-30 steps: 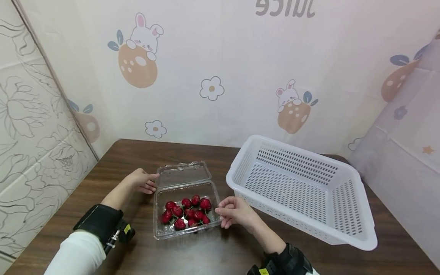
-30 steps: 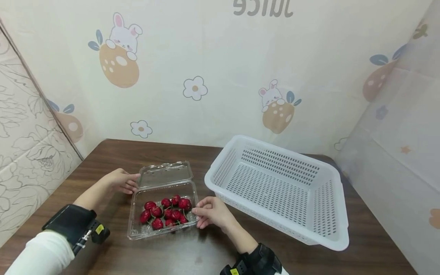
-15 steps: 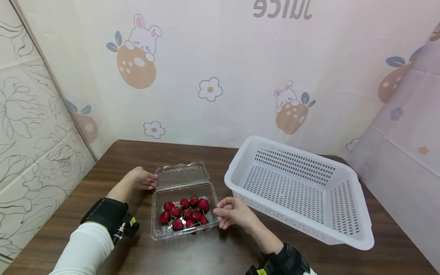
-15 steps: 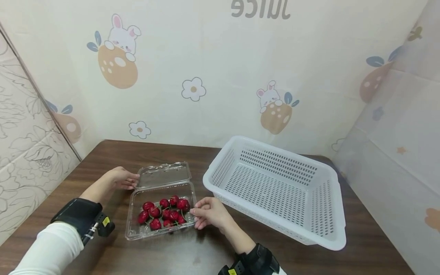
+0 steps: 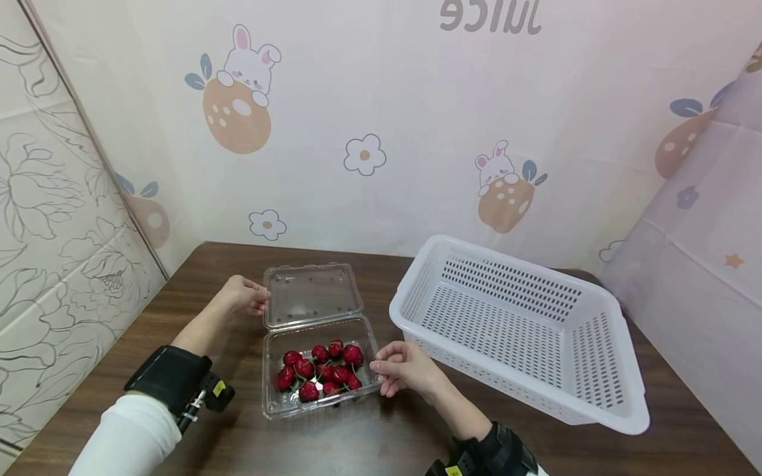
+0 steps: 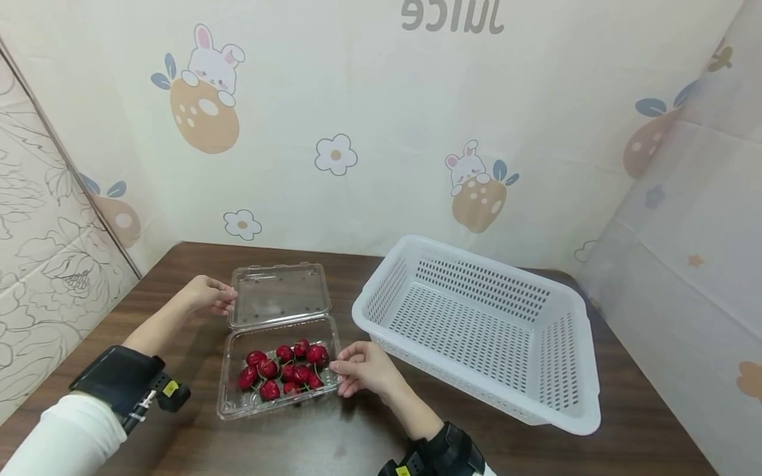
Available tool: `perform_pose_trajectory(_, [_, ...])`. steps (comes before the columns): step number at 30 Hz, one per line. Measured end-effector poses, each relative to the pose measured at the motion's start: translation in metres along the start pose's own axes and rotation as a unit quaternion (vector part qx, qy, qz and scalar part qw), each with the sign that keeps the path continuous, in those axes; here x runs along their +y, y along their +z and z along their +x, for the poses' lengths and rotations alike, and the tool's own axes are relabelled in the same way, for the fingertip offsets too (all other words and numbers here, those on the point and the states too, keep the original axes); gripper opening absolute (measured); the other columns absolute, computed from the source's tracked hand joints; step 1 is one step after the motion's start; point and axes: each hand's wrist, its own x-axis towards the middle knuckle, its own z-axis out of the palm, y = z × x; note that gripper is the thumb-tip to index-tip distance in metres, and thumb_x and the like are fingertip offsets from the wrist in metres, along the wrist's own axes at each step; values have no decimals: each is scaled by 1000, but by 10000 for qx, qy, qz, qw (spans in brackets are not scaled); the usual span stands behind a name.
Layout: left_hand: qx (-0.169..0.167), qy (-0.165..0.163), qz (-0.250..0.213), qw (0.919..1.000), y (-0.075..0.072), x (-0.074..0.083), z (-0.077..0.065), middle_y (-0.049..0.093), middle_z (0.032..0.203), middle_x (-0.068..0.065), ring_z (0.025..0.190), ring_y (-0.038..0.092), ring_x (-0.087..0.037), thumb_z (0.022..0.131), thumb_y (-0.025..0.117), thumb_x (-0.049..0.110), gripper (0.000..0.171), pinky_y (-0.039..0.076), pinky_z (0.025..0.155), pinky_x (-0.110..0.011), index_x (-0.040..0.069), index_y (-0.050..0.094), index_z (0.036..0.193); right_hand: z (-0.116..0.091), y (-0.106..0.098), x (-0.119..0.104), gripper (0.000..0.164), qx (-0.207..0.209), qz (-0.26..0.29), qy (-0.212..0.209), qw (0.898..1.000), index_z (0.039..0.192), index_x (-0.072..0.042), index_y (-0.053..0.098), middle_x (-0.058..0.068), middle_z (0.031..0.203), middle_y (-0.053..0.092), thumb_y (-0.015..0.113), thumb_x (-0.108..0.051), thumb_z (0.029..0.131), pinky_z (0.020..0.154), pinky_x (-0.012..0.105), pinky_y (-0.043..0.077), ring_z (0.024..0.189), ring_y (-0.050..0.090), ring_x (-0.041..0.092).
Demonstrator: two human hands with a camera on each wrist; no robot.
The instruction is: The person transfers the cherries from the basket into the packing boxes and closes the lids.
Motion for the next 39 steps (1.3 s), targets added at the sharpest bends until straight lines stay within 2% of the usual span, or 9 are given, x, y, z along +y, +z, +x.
perform_pose_trajectory(6, [404, 878, 952, 9908, 0, 6, -15, 55, 68, -9, 58, 57, -13, 87, 52, 0, 15, 50, 62, -34, -14, 48, 91, 1, 1, 0, 35, 68, 14, 138, 9999, 96, 4, 48, 3, 62, 56, 68, -19, 78, 49, 26, 48, 50, 58, 12])
perform_pose_trajectory(11, [716, 1642, 1583, 9710, 2, 10, -37, 56, 70, -11, 62, 59, -20, 86, 53, 1, 11, 49, 56, -27, -9, 48, 85, 0, 2, -2, 28, 159, -19, 151, 9998, 96, 5, 48, 4, 62, 55, 63, -13, 82, 49, 25, 48, 49, 57, 12])
perform_pose_trajectory(17, [1065, 2326, 1936, 9472, 7, 4, -56, 57, 70, -10, 64, 59, -23, 85, 57, 1, 8, 48, 56, -29, -4, 50, 83, -1, 4, -3, 25, 217, -48, 181, 9996, 96, 6, 49, 5, 62, 56, 62, -11, 83, 50, 25, 48, 49, 57, 12])
perform_pose_trajectory(19, [1200, 2678, 2051, 9337, 8, 0, -59, 57, 70, -8, 64, 58, -22, 84, 57, 1, 7, 47, 54, -27, -1, 51, 82, 0, 4, -3, 26, 222, -49, 195, 9996, 96, 6, 49, 5, 62, 56, 62, -11, 83, 50, 25, 48, 49, 57, 12])
perform_pose_trajectory(22, [1419, 3367, 2273, 9027, 10, -8, -63, 56, 71, -5, 63, 56, -17, 83, 59, -1, 7, 44, 53, -23, 1, 53, 81, -1, 4, -3, 27, 227, -66, 197, 9995, 97, 6, 49, 5, 62, 56, 62, -12, 82, 50, 26, 48, 48, 57, 12])
perform_pose_trajectory(26, [1447, 4124, 2482, 8645, 11, -14, -70, 57, 72, -1, 63, 55, -8, 78, 62, -7, 14, 47, 54, -24, 5, 53, 81, -2, 4, -5, 27, 227, -121, 191, 9995, 97, 6, 49, 6, 63, 57, 63, -12, 82, 50, 26, 49, 49, 57, 13])
perform_pose_trajectory(33, [1090, 4775, 2772, 8266, 12, -20, -83, 58, 73, 6, 66, 56, -4, 72, 65, -11, 23, 48, 58, -22, 7, 54, 79, -4, 4, -8, 29, 250, -301, 110, 9992, 99, 6, 50, 7, 64, 57, 62, -14, 83, 51, 29, 49, 50, 57, 14])
perform_pose_trajectory(37, [865, 5323, 2792, 7945, 12, -25, -87, 57, 76, 8, 66, 54, -3, 84, 59, 9, 6, 45, 58, -15, 9, 54, 81, -5, 5, -8, 28, 289, -545, -82, 9981, 99, 7, 50, 6, 63, 57, 61, -14, 84, 50, 32, 49, 49, 57, 14])
perform_pose_trajectory(39, [794, 5540, 2868, 7775, 13, -27, -88, 56, 77, 9, 66, 54, -4, 90, 49, 23, 16, 42, 59, -12, 9, 53, 82, -6, 6, -9, 29, 348, -699, -164, 9968, 99, 8, 50, 6, 62, 56, 62, -13, 83, 50, 33, 49, 48, 57, 14])
